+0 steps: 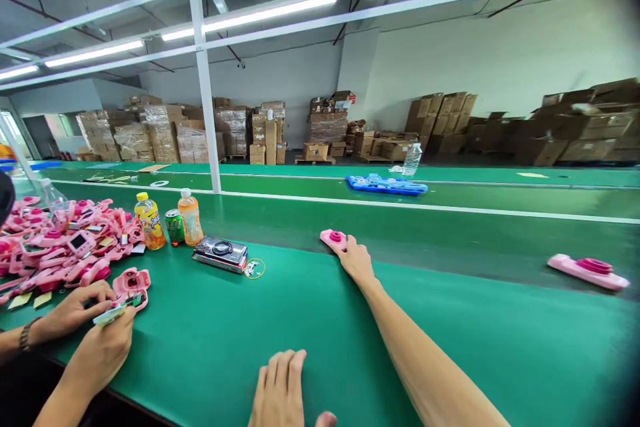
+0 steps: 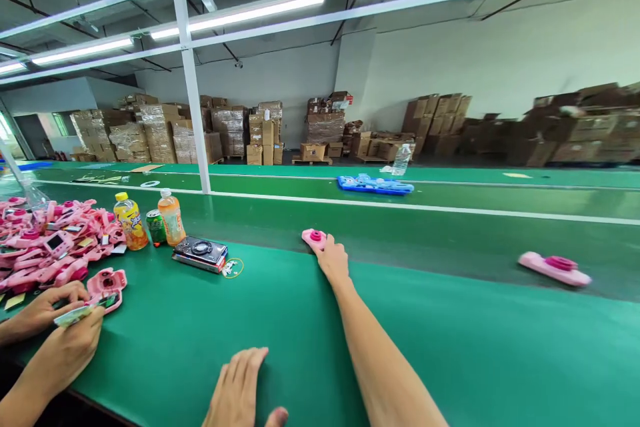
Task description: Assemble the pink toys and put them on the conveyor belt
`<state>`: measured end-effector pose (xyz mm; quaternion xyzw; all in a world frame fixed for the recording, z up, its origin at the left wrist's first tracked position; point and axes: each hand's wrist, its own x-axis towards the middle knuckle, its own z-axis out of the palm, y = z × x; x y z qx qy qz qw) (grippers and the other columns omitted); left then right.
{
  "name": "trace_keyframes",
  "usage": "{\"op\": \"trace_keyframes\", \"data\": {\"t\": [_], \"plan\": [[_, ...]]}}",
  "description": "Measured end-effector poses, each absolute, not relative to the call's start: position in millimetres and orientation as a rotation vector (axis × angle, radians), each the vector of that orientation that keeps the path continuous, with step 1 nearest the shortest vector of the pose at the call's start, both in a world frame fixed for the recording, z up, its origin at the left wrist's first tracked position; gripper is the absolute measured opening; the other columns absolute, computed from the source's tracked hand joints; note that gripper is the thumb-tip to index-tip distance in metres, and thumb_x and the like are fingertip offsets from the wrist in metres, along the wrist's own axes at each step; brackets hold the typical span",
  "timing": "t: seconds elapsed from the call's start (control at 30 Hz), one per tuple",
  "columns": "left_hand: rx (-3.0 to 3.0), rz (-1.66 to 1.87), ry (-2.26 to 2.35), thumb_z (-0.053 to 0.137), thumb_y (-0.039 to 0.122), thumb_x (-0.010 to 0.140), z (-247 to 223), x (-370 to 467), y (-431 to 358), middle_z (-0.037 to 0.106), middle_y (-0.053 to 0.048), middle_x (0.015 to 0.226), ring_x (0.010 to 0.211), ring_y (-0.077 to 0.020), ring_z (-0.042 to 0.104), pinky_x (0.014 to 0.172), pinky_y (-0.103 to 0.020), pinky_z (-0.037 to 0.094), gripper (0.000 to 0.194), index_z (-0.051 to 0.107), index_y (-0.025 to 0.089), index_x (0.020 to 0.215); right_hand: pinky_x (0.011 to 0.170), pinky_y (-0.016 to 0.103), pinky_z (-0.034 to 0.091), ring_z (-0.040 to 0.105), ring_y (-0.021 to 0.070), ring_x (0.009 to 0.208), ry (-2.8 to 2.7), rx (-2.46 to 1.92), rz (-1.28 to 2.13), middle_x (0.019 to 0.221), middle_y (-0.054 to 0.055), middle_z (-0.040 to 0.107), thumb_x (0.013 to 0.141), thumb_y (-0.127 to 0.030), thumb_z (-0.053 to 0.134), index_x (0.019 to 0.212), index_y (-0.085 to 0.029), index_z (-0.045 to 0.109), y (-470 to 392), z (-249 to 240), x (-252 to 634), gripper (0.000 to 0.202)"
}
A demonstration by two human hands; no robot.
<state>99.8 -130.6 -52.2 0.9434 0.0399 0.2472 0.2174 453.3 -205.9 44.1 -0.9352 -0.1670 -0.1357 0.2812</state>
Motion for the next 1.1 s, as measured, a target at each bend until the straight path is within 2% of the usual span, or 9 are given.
{"op": "trace_keyframes", "data": {"t": [0.07, 0.2, 0.27, 0.37, 0.5, 0.57, 0.67, 0.77, 1.1], "plan": [[2.659, 0.789, 0.203, 0.068, 0.054, 0.084, -55.5, 102.2, -136.4, 0.065, -0.012, 0.137, 0.121, -0.0366, 0.062, 0.097, -0.047, 0.051, 0.067, 0.054, 0.025, 0.143, 0.086, 0.048, 0.049, 0.065, 0.0389, 0.103, -0.462, -2.521, -0.386, 0.107, 0.030, 0.067, 0.091, -0.046, 0.053, 0.130, -0.003, 0.052, -207.7, 35.3, 460.2, 0.057], [2.682, 1.025, 0.290, 0.073, 0.061, 0.075, -54.5, 107.5, -144.7, 0.071, -0.009, 0.124, 0.107, -0.0345, 0.066, 0.087, -0.044, 0.052, 0.058, 0.067, 0.027, 0.122, 0.100, 0.054, 0.044, 0.045, 0.0434, 0.132, -0.572, -2.441, -0.570, 0.137, 0.036, 0.051, 0.092, -0.046, 0.051, 0.145, 0.003, 0.032, -208.8, 33.1, 463.0, 0.075], [2.718, 1.078, 0.263, 0.070, 0.058, 0.078, -55.8, 110.7, -143.3, 0.072, -0.008, 0.120, 0.103, -0.0314, 0.067, 0.083, -0.041, 0.052, 0.049, 0.068, 0.027, 0.116, 0.107, 0.055, 0.039, 0.039, 0.0400, 0.138, -0.779, -2.324, -0.696, 0.143, 0.032, 0.049, 0.095, -0.039, 0.044, 0.146, 0.001, 0.034, -204.3, 34.3, 459.6, 0.065], [2.756, 1.067, 0.273, 0.065, 0.050, 0.083, -55.4, 112.2, -140.5, 0.072, -0.007, 0.119, 0.103, -0.0292, 0.066, 0.083, -0.039, 0.052, 0.037, 0.067, 0.027, 0.113, 0.109, 0.050, 0.041, 0.054, 0.0328, 0.126, -1.170, -2.198, -0.654, 0.128, 0.022, 0.064, 0.097, -0.030, 0.038, 0.135, -0.010, 0.051, -188.5, 29.1, 450.6, 0.045], [2.698, 0.969, 0.343, 0.061, 0.041, 0.087, -42.2, 106.8, -145.2, 0.070, -0.006, 0.123, 0.106, -0.0285, 0.065, 0.086, -0.040, 0.051, 0.030, 0.065, 0.027, 0.113, 0.100, 0.040, 0.048, 0.065, 0.0277, 0.107, -1.372, -2.245, -0.439, 0.109, 0.013, 0.073, 0.093, -0.032, 0.049, 0.112, -0.018, 0.067, -166.8, 16.0, 438.2, 0.030], [2.649, 0.989, 0.357, 0.062, 0.039, 0.087, -34.1, 104.1, -149.1, 0.071, -0.005, 0.121, 0.104, -0.0269, 0.065, 0.086, -0.038, 0.051, 0.026, 0.065, 0.026, 0.110, 0.097, 0.041, 0.049, 0.065, 0.0290, 0.105, -1.364, -2.306, -0.401, 0.108, 0.014, 0.073, 0.094, -0.032, 0.048, 0.106, -0.017, 0.069, -164.7, 13.5, 434.7, 0.029], [2.630, 1.015, 0.385, 0.067, 0.040, 0.085, -26.1, 103.6, -153.0, 0.072, -0.005, 0.114, 0.098, -0.0254, 0.066, 0.083, -0.037, 0.052, 0.023, 0.066, 0.024, 0.102, 0.096, 0.045, 0.048, 0.064, 0.0330, 0.109, -1.268, -2.417, -0.423, 0.114, 0.019, 0.071, 0.095, -0.034, 0.045, 0.111, -0.012, 0.069, -171.4, 15.3, 432.4, 0.035], [2.653, 0.971, 0.390, 0.071, 0.040, 0.083, -21.6, 104.2, -154.2, 0.072, -0.006, 0.112, 0.096, -0.0251, 0.066, 0.082, -0.036, 0.051, 0.023, 0.067, 0.023, 0.097, 0.095, 0.044, 0.048, 0.065, 0.0332, 0.107, -1.203, -2.497, -0.453, 0.111, 0.022, 0.069, 0.096, -0.036, 0.045, 0.109, -0.011, 0.070, -178.6, 17.2, 433.0, 0.037], [2.637, 0.933, 0.433, 0.074, 0.047, 0.084, -21.1, 102.4, -155.3, 0.070, -0.004, 0.117, 0.099, -0.0224, 0.065, 0.086, -0.034, 0.050, 0.028, 0.067, 0.023, 0.098, 0.095, 0.045, 0.049, 0.065, 0.0350, 0.102, -1.221, -2.524, -0.417, 0.099, 0.022, 0.069, 0.095, -0.038, 0.043, 0.102, -0.007, 0.071, -176.7, 18.9, 442.9, 0.042]]}}
